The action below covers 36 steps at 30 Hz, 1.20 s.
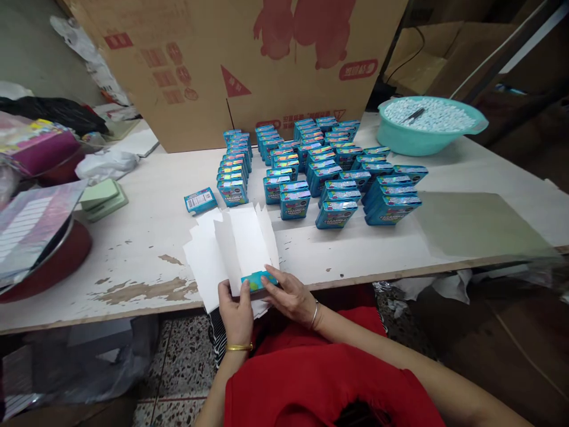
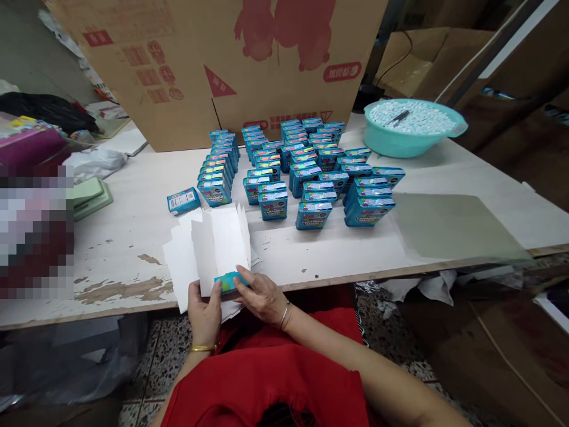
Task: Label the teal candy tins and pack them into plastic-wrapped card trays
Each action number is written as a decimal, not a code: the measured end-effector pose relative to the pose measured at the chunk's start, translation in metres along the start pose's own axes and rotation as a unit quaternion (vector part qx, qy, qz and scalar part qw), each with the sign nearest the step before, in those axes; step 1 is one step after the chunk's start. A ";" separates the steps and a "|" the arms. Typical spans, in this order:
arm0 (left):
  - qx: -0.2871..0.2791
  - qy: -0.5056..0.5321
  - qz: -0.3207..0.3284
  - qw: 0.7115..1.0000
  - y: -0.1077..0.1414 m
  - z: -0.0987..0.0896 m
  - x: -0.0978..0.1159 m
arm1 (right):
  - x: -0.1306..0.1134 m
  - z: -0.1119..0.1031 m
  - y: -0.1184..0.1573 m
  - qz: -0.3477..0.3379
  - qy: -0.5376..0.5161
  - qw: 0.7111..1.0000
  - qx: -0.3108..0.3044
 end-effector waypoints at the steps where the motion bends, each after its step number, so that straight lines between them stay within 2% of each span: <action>1: 0.001 -0.023 0.002 1.000 -0.001 0.000 0.001 | 0.000 0.002 0.000 0.011 0.008 1.000 -0.006; 6: -0.021 -0.112 0.010 0.993 -0.007 -0.002 0.003 | -0.002 0.006 -0.007 0.067 0.071 0.995 -0.034; 7: -0.021 -0.128 0.028 0.991 -0.007 -0.006 0.007 | -0.002 0.005 -0.009 0.072 0.081 0.993 -0.037; 9: 0.015 -0.187 0.113 0.976 -0.001 -0.017 0.026 | -0.003 0.004 -0.012 0.076 0.095 0.991 -0.046; 10: 0.030 -0.236 0.175 0.956 0.004 -0.020 0.040 | -0.003 0.003 -0.013 0.077 0.096 0.991 -0.053; 11: 0.019 -0.295 0.238 0.925 0.010 -0.018 0.054 | -0.003 0.003 -0.014 0.077 0.094 0.991 -0.060; 12: -0.023 -0.361 0.288 0.887 0.016 -0.010 0.066 | -0.003 0.004 -0.014 0.076 0.090 0.991 -0.067; 13: -0.093 -0.426 0.319 0.842 0.020 0.003 0.073 | -0.002 0.005 -0.014 0.076 0.085 0.991 -0.074; 15: -0.247 -0.532 0.313 0.747 0.024 0.030 0.074 | -0.001 0.006 -0.014 0.081 0.070 0.991 -0.081; 16: -0.298 -0.571 0.289 0.708 0.024 0.039 0.072 | 0.000 0.006 -0.013 0.084 0.056 0.992 -0.079; 17: -0.327 -0.602 0.259 0.681 0.021 0.046 0.071 | 0.000 0.005 -0.011 0.087 0.034 0.993 -0.074; 19: -0.355 -0.636 0.209 0.653 0.012 0.054 0.071 | 0.001 -0.001 -0.008 0.092 -0.036 0.994 -0.049; 23: -0.412 -0.630 0.177 0.634 0.001 0.064 0.070 | 0.009 -0.016 -0.001 0.145 -0.188 0.971 0.011; 26: -0.434 -0.627 0.177 0.623 -0.001 0.064 0.065 | 0.015 -0.017 -0.001 0.184 -0.226 0.956 0.019; 31: -0.429 -0.598 0.154 0.660 -0.008 0.061 0.058 | 0.022 -0.006 -0.004 0.218 -0.254 0.942 0.005; 36: -0.459 -0.592 0.083 0.657 -0.029 0.065 0.054 | 0.031 0.000 -0.013 0.230 -0.287 0.930 0.012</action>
Point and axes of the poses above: each hand's wrist, its own y-axis away from the middle knuckle, its own z-axis out of the palm, x = y × z, the point moved 7 cm from there along -y, towards the middle knuckle, and after that the axes turned 14 degrees about -x, right-handed, at the moved point
